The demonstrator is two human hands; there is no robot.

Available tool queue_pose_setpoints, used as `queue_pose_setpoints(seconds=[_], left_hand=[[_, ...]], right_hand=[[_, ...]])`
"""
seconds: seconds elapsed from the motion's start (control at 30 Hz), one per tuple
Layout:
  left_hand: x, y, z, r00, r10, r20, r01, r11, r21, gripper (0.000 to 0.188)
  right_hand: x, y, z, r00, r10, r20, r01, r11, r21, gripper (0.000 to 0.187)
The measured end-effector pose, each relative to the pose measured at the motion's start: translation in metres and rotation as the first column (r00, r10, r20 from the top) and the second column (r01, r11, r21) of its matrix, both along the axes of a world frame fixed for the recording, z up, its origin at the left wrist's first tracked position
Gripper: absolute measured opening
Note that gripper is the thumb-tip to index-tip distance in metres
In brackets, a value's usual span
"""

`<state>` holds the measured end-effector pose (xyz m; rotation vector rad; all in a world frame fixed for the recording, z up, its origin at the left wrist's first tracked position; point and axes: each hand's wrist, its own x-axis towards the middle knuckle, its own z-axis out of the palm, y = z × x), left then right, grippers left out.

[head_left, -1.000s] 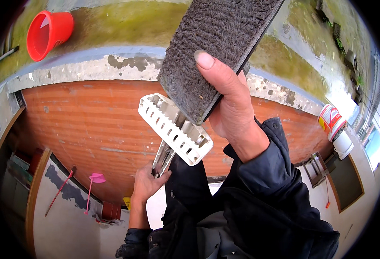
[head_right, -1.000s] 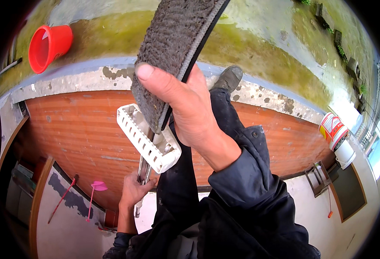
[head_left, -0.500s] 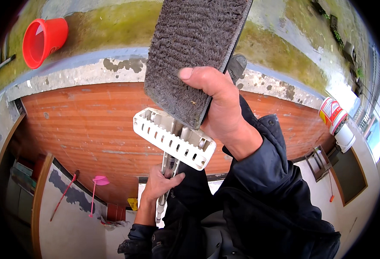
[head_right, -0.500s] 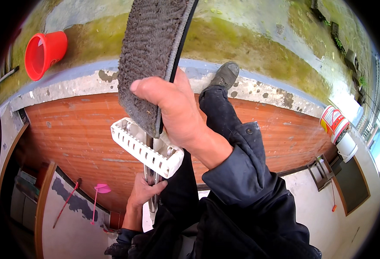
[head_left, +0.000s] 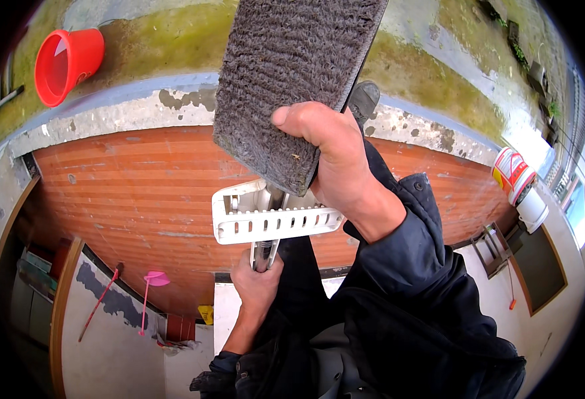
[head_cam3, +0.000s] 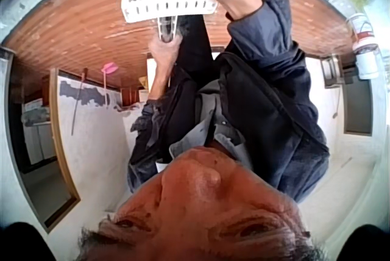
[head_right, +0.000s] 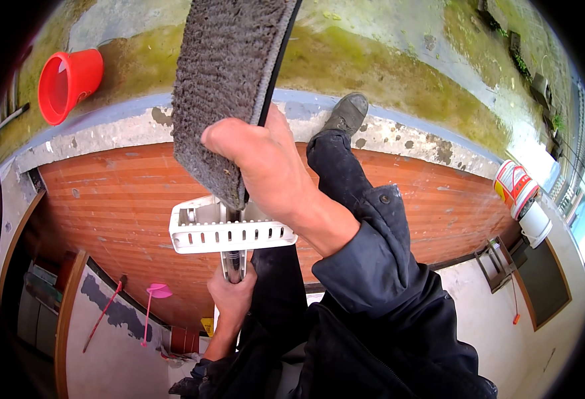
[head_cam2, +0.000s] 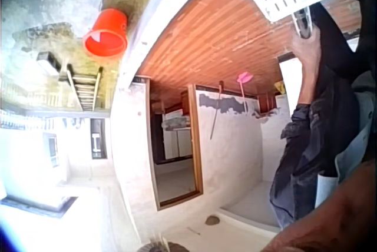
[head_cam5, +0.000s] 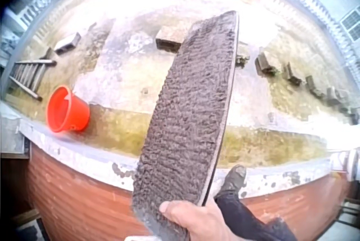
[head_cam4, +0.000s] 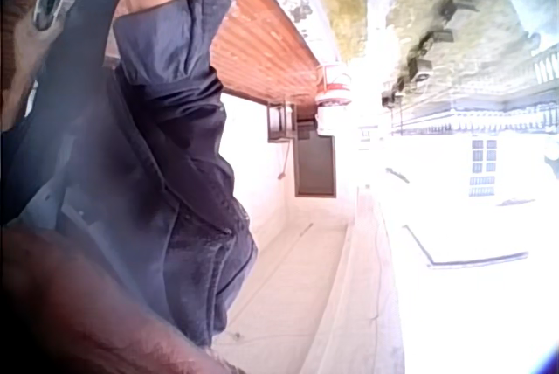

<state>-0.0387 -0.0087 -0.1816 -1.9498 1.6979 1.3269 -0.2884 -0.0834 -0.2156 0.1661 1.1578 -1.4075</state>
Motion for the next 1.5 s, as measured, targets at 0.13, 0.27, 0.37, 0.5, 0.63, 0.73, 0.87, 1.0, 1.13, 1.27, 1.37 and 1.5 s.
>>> queue_pose_setpoints(seconds=[0.13,0.27,0.37,0.5,0.63,0.73,0.87,1.0,1.13,1.27,1.37,1.5], left_hand=[[-0.006,-0.002,0.01,0.997,-0.016,0.072,0.013,0.999,0.041,0.025],[0.014,-0.034,0.009,0.957,-0.037,-0.286,0.134,0.935,0.328,0.051],[0.034,-0.055,-0.004,0.812,0.407,-0.419,0.104,0.605,0.789,0.069],[0.039,-0.047,-0.015,0.765,0.596,-0.245,0.063,0.309,0.949,0.059],[0.016,-0.047,-0.001,0.885,0.359,-0.295,0.009,0.622,0.783,0.044],[0.005,-0.048,0.011,0.926,0.245,-0.287,0.013,0.74,0.673,0.032],[-0.005,-0.032,0.013,0.965,0.085,-0.248,0.019,0.92,0.392,0.025],[-0.008,-0.015,0.011,0.99,0.068,-0.125,-0.043,0.981,0.191,0.041],[-0.016,-0.014,0.018,0.994,-0.105,-0.011,0.105,0.994,0.012,0.05],[0.026,-0.044,0.008,0.908,0.165,-0.385,0.051,0.869,0.493,0.067],[0.043,-0.05,-0.012,0.73,0.599,-0.329,-0.024,0.504,0.863,0.072],[0.024,-0.051,-0.02,0.627,0.738,-0.251,0.177,0.178,0.968,0.07]], right_hand=[[-0.002,0.002,0.006,0.998,-0.005,0.065,0.001,0.998,0.056,0.029],[-0.001,0.006,0.003,0.973,-0.092,0.21,0.084,0.995,0.044,0.036],[-0.006,0.006,0.012,0.932,-0.114,0.344,0.119,0.993,0.009,0.032],[-0.007,0.008,0.012,0.895,-0.148,0.422,0.165,0.986,-0.004,0.02],[-0.005,0.009,0.007,0.916,-0.152,0.371,0.156,0.988,0.021,0.022],[-0.009,0.007,0.013,0.918,-0.084,0.388,0.104,0.994,-0.03,0.022],[-0.004,0.011,0.008,0.924,-0.091,0.373,0.115,0.992,-0.044,0.022],[-0.001,0.011,0.008,0.919,-0.11,0.38,0.132,0.991,-0.034,0.023],[-0.004,0.012,0.008,0.917,-0.102,0.385,0.138,0.988,-0.067,0.027],[-0.011,0.013,0.012,0.891,-0.103,0.441,0.195,0.966,-0.168,0.037],[-0.009,0.01,0.013,0.864,-0.081,0.497,0.237,0.936,-0.26,0.045],[-0.01,0.016,0.01,0.841,-0.026,0.54,0.205,0.939,-0.275,0.049]])
